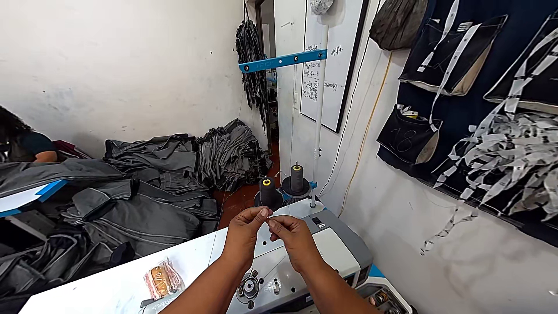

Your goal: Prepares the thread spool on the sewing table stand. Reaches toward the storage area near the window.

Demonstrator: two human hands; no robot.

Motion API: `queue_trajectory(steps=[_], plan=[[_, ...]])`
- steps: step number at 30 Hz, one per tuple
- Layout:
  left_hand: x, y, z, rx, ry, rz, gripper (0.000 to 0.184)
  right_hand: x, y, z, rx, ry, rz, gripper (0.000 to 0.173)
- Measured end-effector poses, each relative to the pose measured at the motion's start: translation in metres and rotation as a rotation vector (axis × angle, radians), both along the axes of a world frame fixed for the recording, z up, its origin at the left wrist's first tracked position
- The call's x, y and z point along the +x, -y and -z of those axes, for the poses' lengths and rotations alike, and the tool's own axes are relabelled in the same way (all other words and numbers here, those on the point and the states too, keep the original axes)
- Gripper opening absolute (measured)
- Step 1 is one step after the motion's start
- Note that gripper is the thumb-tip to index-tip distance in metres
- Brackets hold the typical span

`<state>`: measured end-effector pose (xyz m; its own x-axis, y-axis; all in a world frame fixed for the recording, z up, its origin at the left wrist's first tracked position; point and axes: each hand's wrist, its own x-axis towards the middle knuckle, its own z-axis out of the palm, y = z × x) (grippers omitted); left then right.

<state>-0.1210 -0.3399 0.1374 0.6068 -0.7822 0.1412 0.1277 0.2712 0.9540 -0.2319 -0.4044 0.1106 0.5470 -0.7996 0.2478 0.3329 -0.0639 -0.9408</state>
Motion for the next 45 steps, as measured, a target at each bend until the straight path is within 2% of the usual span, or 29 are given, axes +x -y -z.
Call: queue_trajectory(steps=[2, 4, 5, 7, 10, 13, 15, 17, 19, 21, 25, 30, 32, 33, 35, 36, 38, 40, 42, 45], plan=[[0.005, -0.003, -0.002, -0.004, 0.111, -0.027, 0.010, 0.002, 0.002, 0.014, -0.529, -0.036, 0.240, 0.014], [0.016, -0.007, -0.015, 0.114, 0.285, -0.004, 0.005, 0.005, 0.008, 0.015, -0.944, -0.041, 0.459, 0.016], [0.023, -0.010, -0.025, 0.213, 0.398, 0.049, 0.003, 0.006, 0.011, 0.012, -1.057, -0.041, 0.503, 0.017], [0.036, -0.013, -0.052, 0.425, 0.564, 0.195, 0.005, 0.010, 0.017, 0.004, -1.134, -0.041, 0.451, 0.019], [0.048, -0.012, -0.081, 0.603, 0.767, 0.296, 0.009, 0.019, 0.029, -0.008, -1.044, -0.058, 0.201, 0.024], [0.050, -0.010, -0.090, 0.607, 1.028, 0.206, 0.013, 0.029, 0.036, -0.015, -0.814, -0.071, 0.040, 0.024], [0.055, -0.010, -0.078, 0.422, 1.263, 0.110, 0.014, 0.035, 0.035, -0.021, -0.658, -0.072, -0.005, 0.020], [0.066, -0.004, -0.055, 0.091, 1.486, -0.048, 0.014, 0.037, 0.035, -0.028, -0.501, -0.064, -0.073, 0.016], [0.077, 0.006, -0.038, -0.174, 1.591, -0.181, 0.016, 0.037, 0.036, -0.036, -0.340, -0.052, -0.154, 0.012], [0.085, 0.011, -0.027, -0.317, 1.613, -0.241, 0.018, 0.037, 0.038, -0.043, -0.219, -0.047, -0.223, 0.011], [0.093, 0.018, -0.017, -0.441, 1.592, -0.266, 0.020, 0.038, 0.046, -0.047, -0.057, -0.001, -0.312, 0.008], [0.094, 0.020, -0.014, -0.354, 1.571, -0.175, 0.023, 0.039, 0.053, -0.042, 0.087, 0.028, -0.395, 0.018], [0.086, 0.016, -0.013, -0.222, 1.377, -0.059, 0.022, 0.039, 0.052, -0.041, 0.113, 0.051, -0.380, 0.017], [0.079, 0.013, -0.015, -0.128, 1.174, 0.023, 0.019, 0.039, 0.051, -0.040, 0.103, 0.054, -0.355, 0.016], [0.064, 0.005, -0.029, 0.058, 0.633, 0.159, 0.014, 0.038, 0.051, -0.038, 0.003, 0.024, -0.237, 0.009], [0.057, 0.003, -0.037, 0.112, 0.383, 0.177, 0.020, 0.038, 0.051, -0.036, -0.103, -0.008, -0.140, 0.009], [0.051, -0.001, -0.047, 0.169, 0.091, 0.172, 0.030, 0.035, 0.049, -0.031, -0.413, -0.030, 0.088, 0.014], [0.051, -0.002, -0.050, 0.188, 0.025, 0.176, 0.032, 0.034, 0.046, -0.032, -0.728, 0.035, 0.228, 0.013], [0.051, -0.003, -0.050, 0.190, 0.031, 0.185, 0.031, 0.033, 0.042, -0.039, -0.923, 0.032, 0.225, 0.012], [0.049, -0.006, -0.053, 0.200, 0.006, 0.200, 0.030, 0.032, 0.043, -0.043, -1.000, -0.028, 0.174, 0.012]])
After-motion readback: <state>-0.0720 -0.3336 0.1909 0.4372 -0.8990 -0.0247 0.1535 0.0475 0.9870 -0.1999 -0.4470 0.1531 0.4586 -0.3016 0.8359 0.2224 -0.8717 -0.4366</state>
